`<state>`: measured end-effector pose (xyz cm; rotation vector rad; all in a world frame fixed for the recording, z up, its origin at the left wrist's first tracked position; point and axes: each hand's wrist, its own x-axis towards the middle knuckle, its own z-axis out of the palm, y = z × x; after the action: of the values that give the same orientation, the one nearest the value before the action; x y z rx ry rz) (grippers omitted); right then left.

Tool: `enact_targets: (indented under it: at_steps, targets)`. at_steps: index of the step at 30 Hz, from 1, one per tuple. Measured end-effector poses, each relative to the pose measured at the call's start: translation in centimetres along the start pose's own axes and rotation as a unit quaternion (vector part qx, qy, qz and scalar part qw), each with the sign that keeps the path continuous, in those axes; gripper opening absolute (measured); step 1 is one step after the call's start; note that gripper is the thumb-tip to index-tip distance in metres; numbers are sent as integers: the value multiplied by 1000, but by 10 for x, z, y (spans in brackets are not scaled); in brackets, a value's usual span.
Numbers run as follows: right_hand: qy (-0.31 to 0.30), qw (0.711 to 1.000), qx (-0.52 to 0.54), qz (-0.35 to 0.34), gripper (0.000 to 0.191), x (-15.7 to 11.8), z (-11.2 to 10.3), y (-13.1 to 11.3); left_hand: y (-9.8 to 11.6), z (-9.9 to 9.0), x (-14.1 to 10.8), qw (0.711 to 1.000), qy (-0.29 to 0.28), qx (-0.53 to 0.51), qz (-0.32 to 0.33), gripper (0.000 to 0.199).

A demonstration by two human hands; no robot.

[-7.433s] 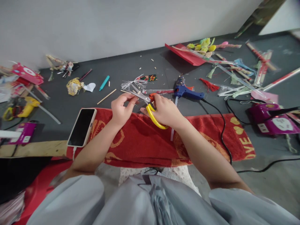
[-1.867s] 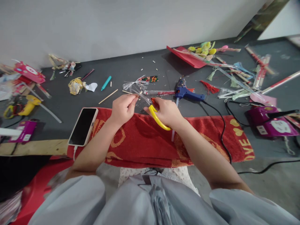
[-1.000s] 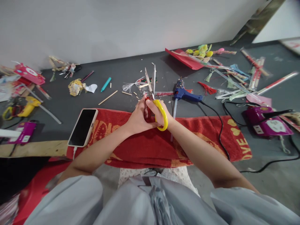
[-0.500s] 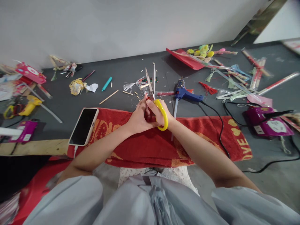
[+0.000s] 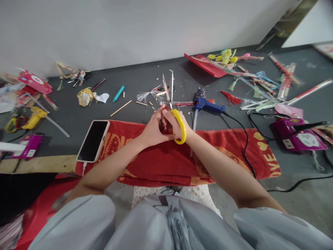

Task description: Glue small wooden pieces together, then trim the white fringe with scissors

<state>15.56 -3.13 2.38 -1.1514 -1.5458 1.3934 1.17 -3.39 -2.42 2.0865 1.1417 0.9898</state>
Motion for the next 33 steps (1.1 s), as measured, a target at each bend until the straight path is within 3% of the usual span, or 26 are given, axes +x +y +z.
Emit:
enact_targets:
  at_steps: [5,8,15,19,26,33]
  targets:
    - [2,999,-50,-5,41,0,-7,-3,-1,-12,4,995,56,-34,78,98]
    - [42,987,-152,-8,40,0,-13,-4,4,-21,7,991,115,-28,62,78]
    - [124,916,-375,-71,41,-7,-16,-6,8,-38,15,968,243,42,51,34]
    - [116,893,-427,-78,45,-8,-16,-4,9,-44,16,961,242,117,63,30]
    - [103,892,-431,-87,51,-8,-12,-1,12,-53,16,929,227,233,177,18]
    - [101,894,-415,-134,64,-7,-12,4,21,-57,13,932,198,262,151,29]
